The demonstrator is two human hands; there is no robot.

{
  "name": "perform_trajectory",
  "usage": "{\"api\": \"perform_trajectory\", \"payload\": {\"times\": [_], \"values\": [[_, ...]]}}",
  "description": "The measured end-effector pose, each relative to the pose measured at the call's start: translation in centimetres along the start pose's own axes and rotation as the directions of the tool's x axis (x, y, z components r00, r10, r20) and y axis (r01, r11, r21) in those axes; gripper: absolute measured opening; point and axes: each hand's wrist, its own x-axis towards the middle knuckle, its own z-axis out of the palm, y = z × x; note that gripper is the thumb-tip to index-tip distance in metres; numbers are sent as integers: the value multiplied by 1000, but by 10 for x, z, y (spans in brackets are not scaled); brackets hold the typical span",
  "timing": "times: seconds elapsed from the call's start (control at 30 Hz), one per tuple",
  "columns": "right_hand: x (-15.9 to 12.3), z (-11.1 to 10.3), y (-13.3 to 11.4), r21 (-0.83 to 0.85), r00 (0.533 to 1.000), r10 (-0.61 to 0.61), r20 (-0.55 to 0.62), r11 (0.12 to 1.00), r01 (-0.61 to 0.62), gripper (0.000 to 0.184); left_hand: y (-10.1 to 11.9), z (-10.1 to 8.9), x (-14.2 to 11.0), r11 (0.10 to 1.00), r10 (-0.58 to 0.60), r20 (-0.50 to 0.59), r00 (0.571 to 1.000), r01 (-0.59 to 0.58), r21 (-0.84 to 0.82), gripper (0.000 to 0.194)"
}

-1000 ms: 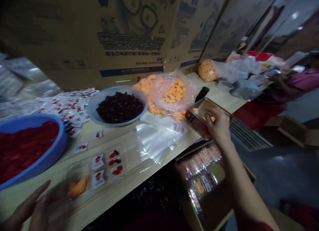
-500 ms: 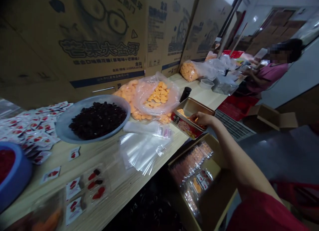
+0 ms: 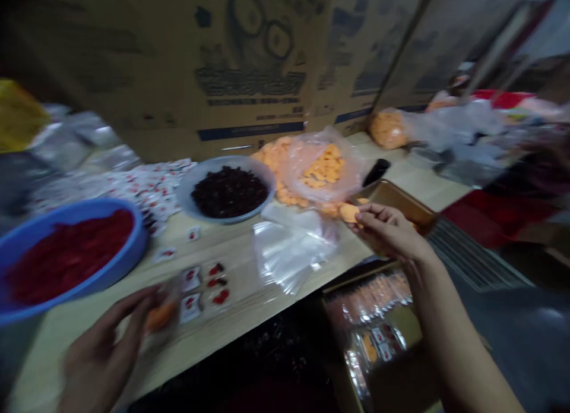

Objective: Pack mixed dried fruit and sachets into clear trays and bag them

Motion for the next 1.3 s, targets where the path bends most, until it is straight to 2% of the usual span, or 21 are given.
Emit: {"api": "perform_trajectory", "payload": {"times": [0.07, 0.13, 0.2, 0.27, 0.3, 0.37, 0.47, 0.53, 0.57, 0.67, 0.73, 0.77, 0.83, 0.9, 0.97, 1.1, 1.3], "values": [[-6, 74, 8, -5, 968, 9, 251, 1000, -8, 39, 34, 5, 11, 993, 34, 131, 991, -18, -120, 25], [-10, 153, 18, 17, 861, 8, 508, 1000, -19, 40, 51, 6, 30, 975, 118, 223, 968, -70, -212, 35], [-14, 228, 29, 79, 716, -12, 698, 995, -61, 40, 48, -2, 47, 962, 162, 275, 948, -90, -258, 40], [-20, 290, 37, 158, 606, -44, 794, 978, -136, 39, 35, -16, 55, 962, 137, 286, 948, -59, -265, 37], [-23, 315, 41, 190, 573, -54, 817, 965, -180, 39, 27, -24, 56, 965, 101, 281, 954, -25, -262, 35], [-27, 349, 48, 235, 544, -62, 837, 938, -254, 38, 11, -37, 54, 962, 16, 256, 967, 55, -267, 35], [-28, 373, 57, 249, 518, -77, 852, 930, -271, 37, -9, -45, 48, 940, -78, 238, 968, 151, -306, 36], [-25, 379, 62, 215, 501, -80, 862, 952, -218, 37, -18, -43, 45, 932, -115, 248, 962, 191, -308, 31], [-23, 382, 63, 193, 507, -75, 859, 964, -184, 38, -22, -40, 43, 932, -137, 250, 958, 210, -296, 28], [-15, 390, 67, 164, 588, -78, 805, 982, -95, 39, -31, -26, 36, 938, -214, 215, 953, 262, -228, 19], [-11, 397, 69, 155, 616, -109, 780, 988, -22, 36, -36, -18, 29, 942, -252, 208, 945, 289, -169, 15], [-10, 400, 70, 125, 607, -119, 786, 992, 32, 32, -37, -15, 25, 949, -260, 209, 943, 290, -125, 13], [-8, 406, 70, -1, 556, -129, 821, 974, 227, 19, -38, -13, 18, 967, -248, 184, 951, 255, -11, 9], [-8, 412, 68, -117, 501, -132, 856, 893, 434, 8, -38, -15, 12, 975, -212, 132, 968, 201, 94, 9], [-7, 419, 63, -161, 456, -138, 879, 814, 557, 11, -37, -18, 7, 975, -193, 103, 976, 179, 129, 11], [-3, 432, 52, -178, 405, -111, 908, 770, 612, 13, -39, -24, 0, 975, -205, 80, 976, 196, 102, 15], [-4, 431, 59, -231, 401, -74, 913, 717, 657, 13, -48, -23, -5, 976, -203, 13, 979, 202, 78, 14]]}}
